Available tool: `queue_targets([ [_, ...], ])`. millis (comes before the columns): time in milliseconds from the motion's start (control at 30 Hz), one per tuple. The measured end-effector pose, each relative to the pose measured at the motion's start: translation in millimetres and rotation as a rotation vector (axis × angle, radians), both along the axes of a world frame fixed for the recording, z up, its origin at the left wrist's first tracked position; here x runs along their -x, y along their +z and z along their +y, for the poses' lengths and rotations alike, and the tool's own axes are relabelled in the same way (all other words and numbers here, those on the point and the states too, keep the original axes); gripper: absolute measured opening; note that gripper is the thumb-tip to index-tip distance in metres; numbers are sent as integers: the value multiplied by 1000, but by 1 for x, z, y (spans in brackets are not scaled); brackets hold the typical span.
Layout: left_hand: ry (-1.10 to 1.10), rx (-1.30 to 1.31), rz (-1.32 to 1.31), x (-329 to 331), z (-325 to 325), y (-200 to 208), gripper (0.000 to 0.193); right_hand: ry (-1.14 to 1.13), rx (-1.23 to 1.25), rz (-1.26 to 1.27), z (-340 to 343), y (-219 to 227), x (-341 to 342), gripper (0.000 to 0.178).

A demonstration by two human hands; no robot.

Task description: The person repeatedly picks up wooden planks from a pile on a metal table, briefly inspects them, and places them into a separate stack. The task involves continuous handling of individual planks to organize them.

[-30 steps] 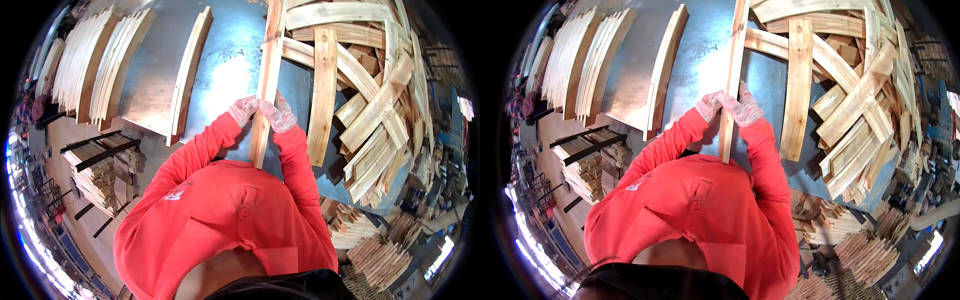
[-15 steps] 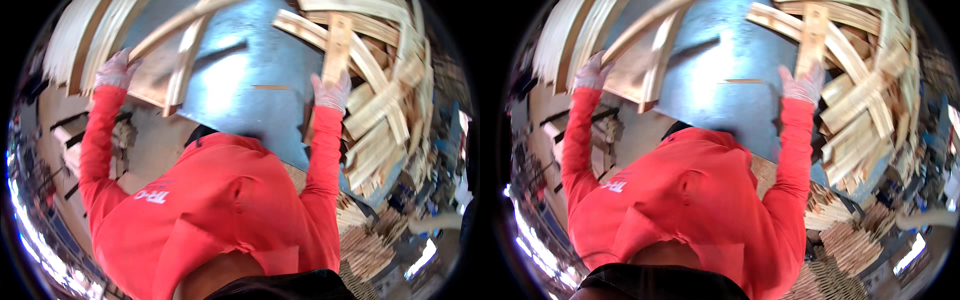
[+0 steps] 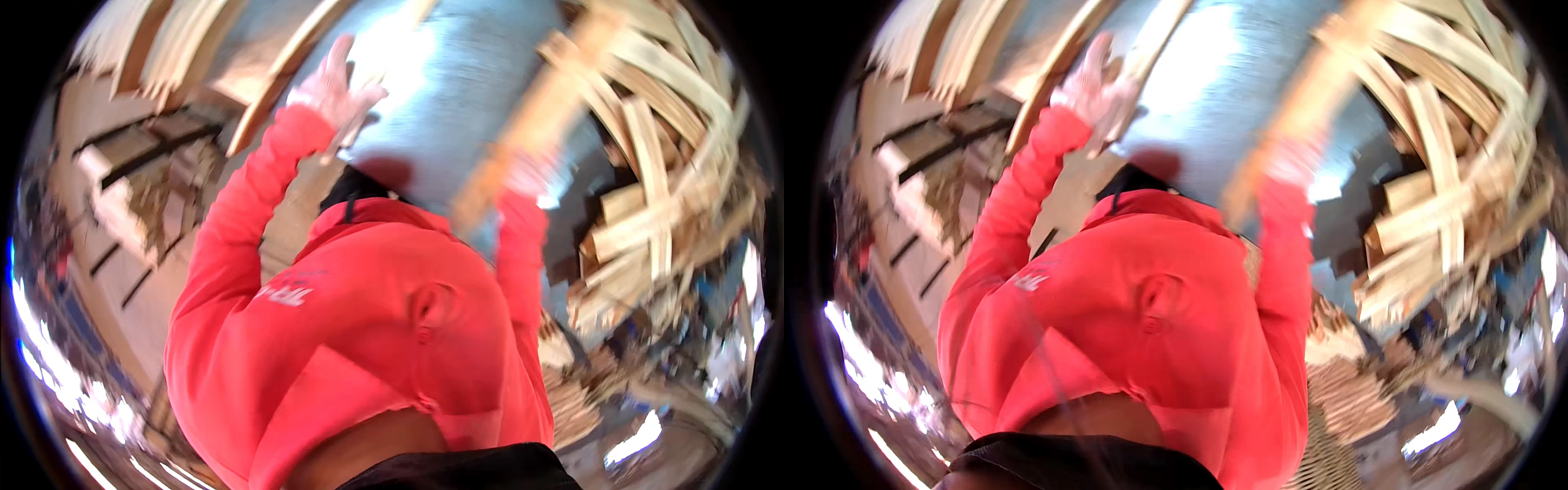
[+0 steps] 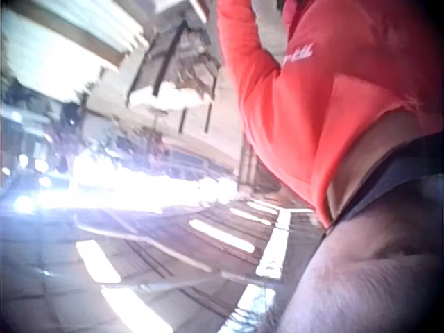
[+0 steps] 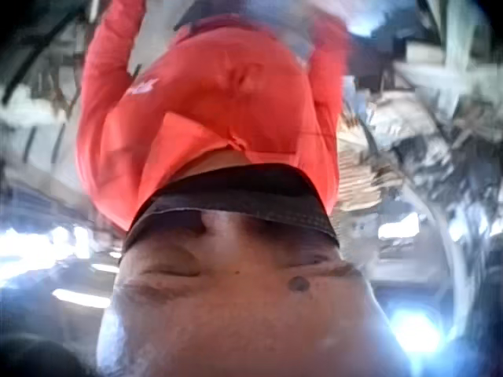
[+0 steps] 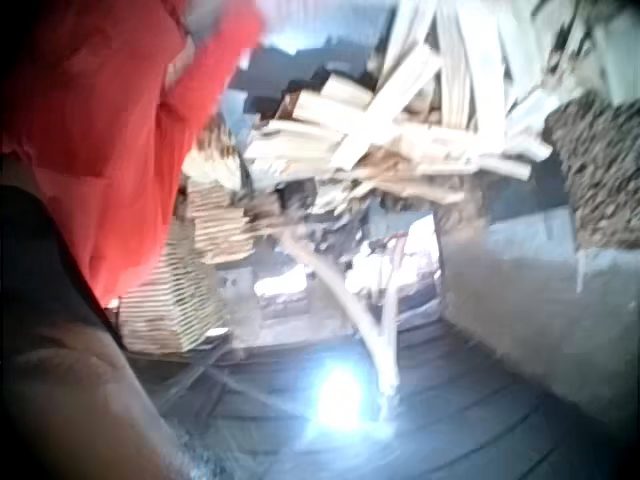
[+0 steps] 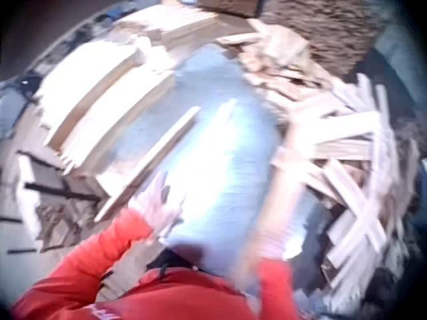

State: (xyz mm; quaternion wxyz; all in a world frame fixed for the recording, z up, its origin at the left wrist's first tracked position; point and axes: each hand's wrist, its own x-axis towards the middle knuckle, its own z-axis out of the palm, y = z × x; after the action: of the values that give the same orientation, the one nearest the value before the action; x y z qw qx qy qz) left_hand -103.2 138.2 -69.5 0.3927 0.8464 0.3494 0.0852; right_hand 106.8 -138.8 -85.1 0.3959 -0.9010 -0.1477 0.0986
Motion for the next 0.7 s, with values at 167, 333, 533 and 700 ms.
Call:
queue_targets([
  [167, -61, -94, 239, -35, -48, -8, 108, 196, -198, 323, 162, -29, 89, 56],
  [333, -138, -193, 168, -14, -27, -30, 97, 386, 337, -593, 58, 24, -90, 56],
  [533, -152, -51, 351, -23, -40, -13, 101, 92, 1139, -522, -161, 60, -303, 103],
  [700, -187, -340, -37, -79, -99, 13, 102, 464, 803, -274, -110, 139, -239, 103],
])
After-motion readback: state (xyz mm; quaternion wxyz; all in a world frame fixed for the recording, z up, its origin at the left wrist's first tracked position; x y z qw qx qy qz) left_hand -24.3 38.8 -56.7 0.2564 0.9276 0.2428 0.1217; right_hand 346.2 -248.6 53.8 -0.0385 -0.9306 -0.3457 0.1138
